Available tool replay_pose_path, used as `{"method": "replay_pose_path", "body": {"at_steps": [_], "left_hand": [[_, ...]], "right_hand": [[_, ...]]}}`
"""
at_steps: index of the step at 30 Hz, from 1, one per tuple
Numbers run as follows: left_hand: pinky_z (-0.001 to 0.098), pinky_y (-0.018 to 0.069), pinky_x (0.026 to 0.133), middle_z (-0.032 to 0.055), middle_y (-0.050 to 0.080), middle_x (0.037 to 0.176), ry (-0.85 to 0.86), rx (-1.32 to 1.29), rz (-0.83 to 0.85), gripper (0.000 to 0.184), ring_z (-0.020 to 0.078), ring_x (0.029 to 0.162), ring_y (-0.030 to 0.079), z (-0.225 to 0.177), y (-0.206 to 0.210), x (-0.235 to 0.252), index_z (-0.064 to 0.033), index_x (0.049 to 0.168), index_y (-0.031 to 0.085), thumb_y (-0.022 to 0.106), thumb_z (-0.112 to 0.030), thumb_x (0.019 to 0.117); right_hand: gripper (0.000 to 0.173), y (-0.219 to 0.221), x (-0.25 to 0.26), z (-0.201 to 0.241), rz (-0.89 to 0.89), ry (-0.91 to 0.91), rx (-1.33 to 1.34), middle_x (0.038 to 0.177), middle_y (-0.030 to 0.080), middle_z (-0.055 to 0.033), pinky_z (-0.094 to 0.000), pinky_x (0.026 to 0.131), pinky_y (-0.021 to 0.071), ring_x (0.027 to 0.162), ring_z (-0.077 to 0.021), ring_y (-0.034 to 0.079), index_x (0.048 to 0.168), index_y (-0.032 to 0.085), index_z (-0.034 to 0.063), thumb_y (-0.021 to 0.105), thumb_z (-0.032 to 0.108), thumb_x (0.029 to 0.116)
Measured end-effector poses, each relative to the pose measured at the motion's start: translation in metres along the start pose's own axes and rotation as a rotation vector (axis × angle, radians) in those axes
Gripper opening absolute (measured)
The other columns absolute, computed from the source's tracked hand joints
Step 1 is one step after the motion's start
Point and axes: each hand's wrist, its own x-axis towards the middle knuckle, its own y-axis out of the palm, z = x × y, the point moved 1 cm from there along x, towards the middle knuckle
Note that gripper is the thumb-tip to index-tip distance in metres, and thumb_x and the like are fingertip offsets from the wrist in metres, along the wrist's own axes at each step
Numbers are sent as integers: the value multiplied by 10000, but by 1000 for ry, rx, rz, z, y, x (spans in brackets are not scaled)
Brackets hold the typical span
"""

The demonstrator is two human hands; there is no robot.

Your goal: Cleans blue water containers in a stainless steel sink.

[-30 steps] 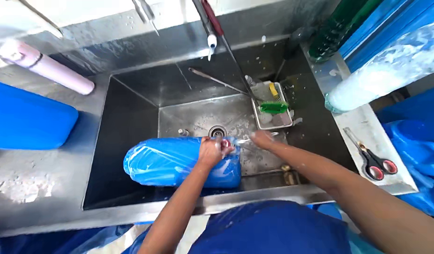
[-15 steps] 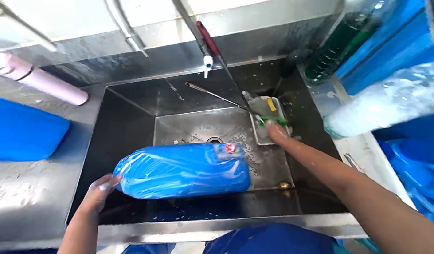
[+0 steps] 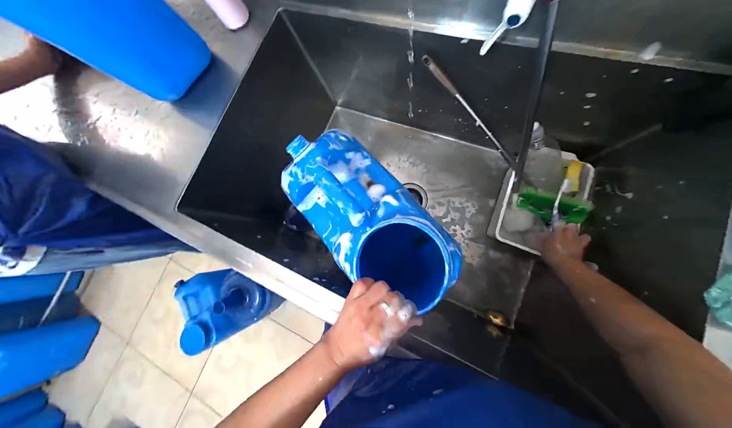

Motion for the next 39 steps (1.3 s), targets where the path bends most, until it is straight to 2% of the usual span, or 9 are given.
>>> {"method": "replay_pose_path", "body": {"at_steps": [6,12,15,20,24,27,30,34,39], "left_hand": [[330,439,819,30,612,771,74,-25,-12,281,219,796,587,8,-2,-2,-139,960,663,463,-297,1078],[515,525,806,177,732,990,-56,-283,268,294,359,952,707,2,-27,19,-27,1083,751,711,-241,885],[441,544,911,272,623,1267,-292,-661,490,408,325,1075,652,2,-42,72,66,1265,653,692,-162,929],[422,554,883,223,518,1402,-765,-1298,621,487,287,1088,633,-33,14,188,-47,1542,319,396,-272,1117],[344,518,864,191,626,1139,-638,-1450,453,354,183,952,604,-77,42,206,74,1383,491,403,-102,1089],[473,459,1068,315,647,1251,-271,-951,562,320,361,1195,628,-63,6,190,145,1293,596,500,-33,1046],[458,489,1039,308,669,1182,-344,-650,116,277,379,1153,639,-13,-41,149,125,1165,686,641,-47,953],[501,454,1084,359,490,1389,-1013,-444,-316,610,443,1297,517,80,-40,101,122,1352,495,764,-166,887],[517,440,1090,347,491,1414,-1316,-781,-433,519,430,1311,511,89,-12,117,115,1402,457,648,-34,942]], "right_hand": [[416,-43,-13,2,222,-51,-351,1433,513,-363,-705,1105,329,1362,-534,470,1375,534,-126,553,110,1032],[580,-136,-72,1,-40,-71,374,1421,507,-382,-706,1091,359,1328,-569,481,1554,392,28,615,96,1023],[311,-177,-116,-14,-302,-200,705,1252,641,-336,-679,1038,422,1191,-493,604,1303,636,-58,601,45,1011],[268,-218,-244,24,-556,-393,943,1191,663,-236,-454,929,537,1044,-269,653,1252,623,-72,568,-20,995],[1071,-180,-263,54,-767,-624,861,1559,335,-355,-518,1173,374,1441,-442,383,1421,448,-123,887,440,623],[1196,-154,-269,71,-829,-636,886,1544,345,-389,-566,1120,411,1372,-474,471,1559,217,-130,866,269,637],[956,-134,-263,63,-664,-634,1006,1446,453,-403,-483,1113,443,1303,-375,553,1532,196,-183,729,125,801],[858,-122,-240,70,-326,-698,1153,1358,545,-291,-305,1046,480,1183,-158,596,1498,243,-179,674,155,835],[744,-124,-249,141,-291,-835,842,1464,444,-403,-490,1188,353,1402,-440,454,1427,397,-212,718,156,867]]}}
